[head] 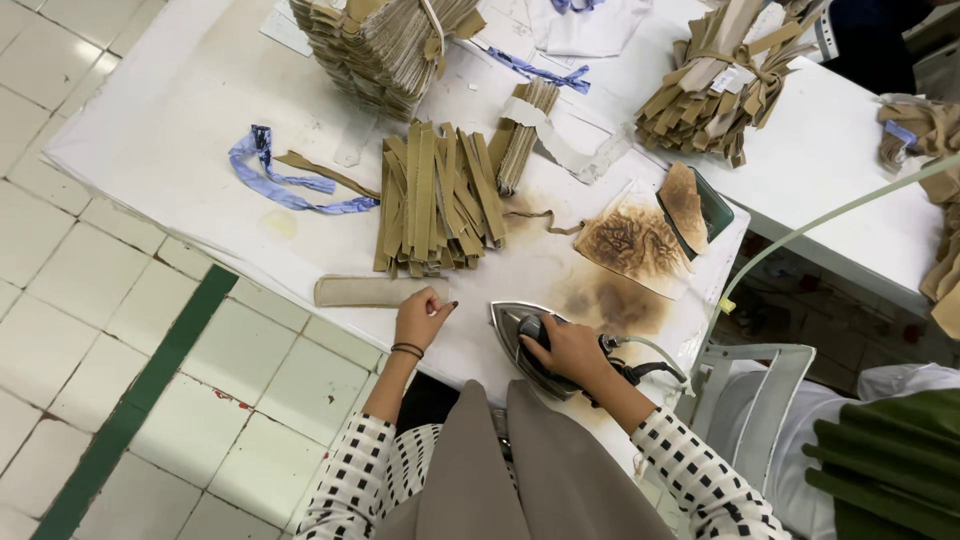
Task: The person repeatedly picks up narrow beige fabric strips from a pile, folds them in half lengthwise, and presses them with a steam iron on a white table. The ironed strips are placed back onto the pile. The process is repeated for multiple strips throughout the clip.
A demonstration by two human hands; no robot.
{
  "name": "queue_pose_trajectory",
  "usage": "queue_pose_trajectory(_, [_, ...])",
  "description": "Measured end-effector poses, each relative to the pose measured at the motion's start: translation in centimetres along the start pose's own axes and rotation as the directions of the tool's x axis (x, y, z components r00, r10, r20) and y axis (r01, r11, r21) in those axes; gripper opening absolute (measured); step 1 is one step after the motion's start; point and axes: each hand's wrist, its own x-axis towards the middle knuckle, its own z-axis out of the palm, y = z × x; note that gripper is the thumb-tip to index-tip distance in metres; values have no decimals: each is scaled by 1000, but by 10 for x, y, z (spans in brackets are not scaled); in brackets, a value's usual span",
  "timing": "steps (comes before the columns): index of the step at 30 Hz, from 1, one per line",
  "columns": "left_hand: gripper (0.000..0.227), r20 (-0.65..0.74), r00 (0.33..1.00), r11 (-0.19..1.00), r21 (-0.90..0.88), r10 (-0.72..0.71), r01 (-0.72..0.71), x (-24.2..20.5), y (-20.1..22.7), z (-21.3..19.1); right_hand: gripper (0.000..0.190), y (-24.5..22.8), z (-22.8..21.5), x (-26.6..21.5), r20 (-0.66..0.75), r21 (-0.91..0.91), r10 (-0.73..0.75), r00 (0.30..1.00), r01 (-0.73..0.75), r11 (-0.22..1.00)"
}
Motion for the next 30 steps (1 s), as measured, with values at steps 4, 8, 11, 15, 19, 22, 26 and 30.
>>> queue_pose_trajectory(4, [30, -37, 996, 997, -1, -79, 79, -19, -30, -12, 47, -11, -13, -7, 45, 37, -109, 993, 107, 994])
queue_pose_trajectory(8, [33, -84, 986, 990, -41, -141, 138, -33, -40, -23, 51, -10, -8, -1, 27, -36, -55, 998, 56, 998])
queue_pose_trajectory(11, [33, -107, 980, 985, -49, -167, 163, -39, -40, -24, 52, -6, -1, 10, -27, 5, -14, 1000, 14, 1000])
queue_pose_trajectory(15, [32, -90, 985, 988, -54, -146, 141, -45, -30, -24, 47, -15, -7, -8, 73, -53, -231, 970, 235, 970])
queue_pose_trajectory(19, [32, -85, 985, 988, -48, -150, 146, -47, -25, -22, 50, -12, -1, 7, 24, -46, -82, 996, 83, 996])
queue_pose_trajectory(22, [32, -94, 986, 990, -48, -135, 130, -49, -30, -22, 52, -10, 6, 19, -84, 27, 105, 991, -103, 994])
queue_pose_trajectory(26, [32, -77, 986, 988, -53, -148, 144, -49, -29, -25, 51, -17, -4, -4, 37, -9, -137, 990, 137, 991])
queue_pose_trajectory(30, [31, -79, 986, 988, -52, -149, 146, -45, -28, -33, 52, -14, -3, 13, -40, 9, 42, 998, -41, 999])
